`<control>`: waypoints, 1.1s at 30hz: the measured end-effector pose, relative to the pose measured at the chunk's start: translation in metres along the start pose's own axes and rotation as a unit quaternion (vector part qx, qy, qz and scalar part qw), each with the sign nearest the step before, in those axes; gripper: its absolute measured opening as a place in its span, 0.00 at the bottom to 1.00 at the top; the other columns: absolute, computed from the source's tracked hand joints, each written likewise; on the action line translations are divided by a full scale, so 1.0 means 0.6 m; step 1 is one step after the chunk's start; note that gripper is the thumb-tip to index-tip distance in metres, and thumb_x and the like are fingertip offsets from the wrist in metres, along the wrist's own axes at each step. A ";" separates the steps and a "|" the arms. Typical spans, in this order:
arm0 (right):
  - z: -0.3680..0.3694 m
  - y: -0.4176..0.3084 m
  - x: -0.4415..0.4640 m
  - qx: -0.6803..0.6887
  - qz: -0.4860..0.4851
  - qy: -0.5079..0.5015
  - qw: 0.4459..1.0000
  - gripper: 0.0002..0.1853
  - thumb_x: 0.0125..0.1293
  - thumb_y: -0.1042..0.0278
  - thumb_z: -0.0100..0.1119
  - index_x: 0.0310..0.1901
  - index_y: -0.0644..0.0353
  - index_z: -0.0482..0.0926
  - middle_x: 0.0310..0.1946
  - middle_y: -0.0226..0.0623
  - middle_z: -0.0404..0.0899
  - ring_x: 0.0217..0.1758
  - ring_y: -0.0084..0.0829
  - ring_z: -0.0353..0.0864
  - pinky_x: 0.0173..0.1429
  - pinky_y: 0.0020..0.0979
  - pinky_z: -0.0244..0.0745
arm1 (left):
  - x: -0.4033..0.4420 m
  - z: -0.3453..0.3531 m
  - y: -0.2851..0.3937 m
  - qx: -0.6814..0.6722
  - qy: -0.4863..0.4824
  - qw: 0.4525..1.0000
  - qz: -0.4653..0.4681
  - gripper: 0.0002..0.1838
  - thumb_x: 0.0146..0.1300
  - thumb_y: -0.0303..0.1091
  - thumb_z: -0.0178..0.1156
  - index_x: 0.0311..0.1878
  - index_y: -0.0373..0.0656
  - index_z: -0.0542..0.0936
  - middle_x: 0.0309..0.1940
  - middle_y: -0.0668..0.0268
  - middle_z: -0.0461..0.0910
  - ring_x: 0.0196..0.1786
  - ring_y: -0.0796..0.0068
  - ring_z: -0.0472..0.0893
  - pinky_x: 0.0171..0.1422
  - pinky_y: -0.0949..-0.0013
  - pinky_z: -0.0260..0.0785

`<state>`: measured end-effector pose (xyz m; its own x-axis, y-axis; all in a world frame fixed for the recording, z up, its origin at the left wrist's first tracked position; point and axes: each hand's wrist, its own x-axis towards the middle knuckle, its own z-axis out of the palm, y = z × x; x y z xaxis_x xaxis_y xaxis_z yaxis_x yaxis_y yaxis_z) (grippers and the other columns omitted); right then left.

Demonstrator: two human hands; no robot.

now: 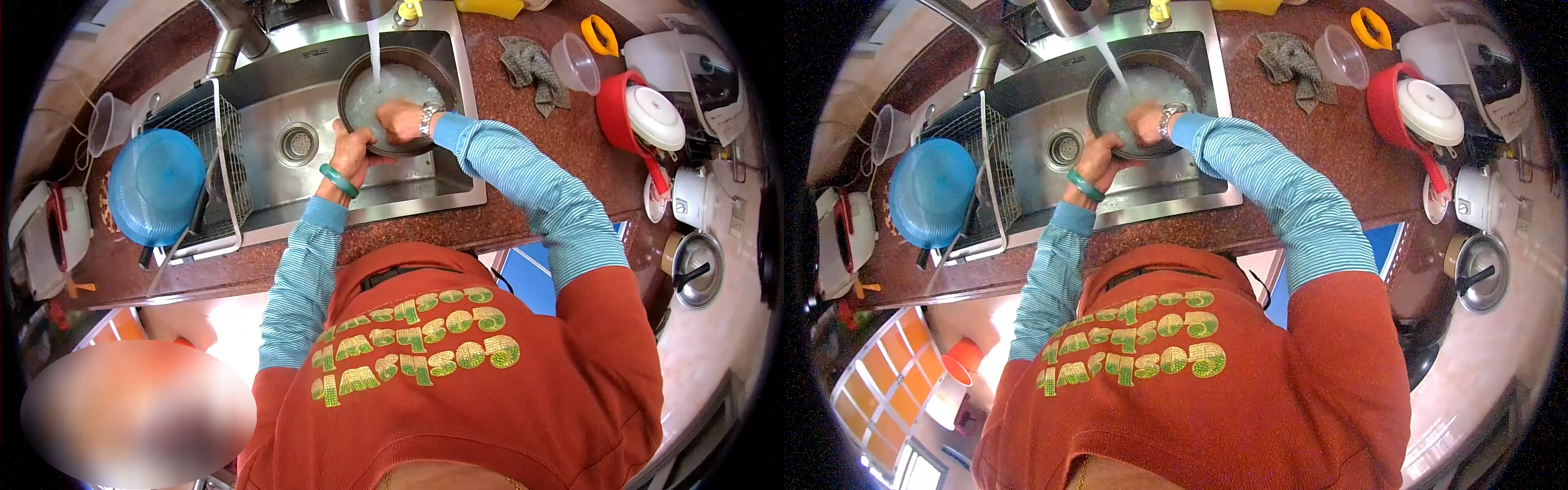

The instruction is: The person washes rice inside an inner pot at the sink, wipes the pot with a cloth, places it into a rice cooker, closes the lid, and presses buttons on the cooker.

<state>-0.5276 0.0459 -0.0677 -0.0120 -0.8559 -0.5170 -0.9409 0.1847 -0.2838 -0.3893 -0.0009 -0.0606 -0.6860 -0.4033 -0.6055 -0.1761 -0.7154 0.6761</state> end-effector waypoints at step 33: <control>-0.164 -0.194 0.030 0.189 -0.139 0.474 0.849 0.08 0.53 0.72 0.59 0.35 0.62 0.74 0.24 0.44 0.76 0.28 0.43 0.77 0.32 0.36 0.71 | 0.021 -0.002 -0.028 -0.069 -0.096 0.991 0.064 0.25 0.62 0.52 0.45 0.59 0.51 0.60 0.46 0.59 0.74 0.41 0.58 0.78 0.28 0.53 0.76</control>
<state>-0.4515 -0.0386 0.0357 -0.2415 -0.8631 0.4435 -0.7786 -0.1004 -0.6194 -0.3939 0.0053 -0.0803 -0.8201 -0.3894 -0.4194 0.0093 -0.7418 0.6705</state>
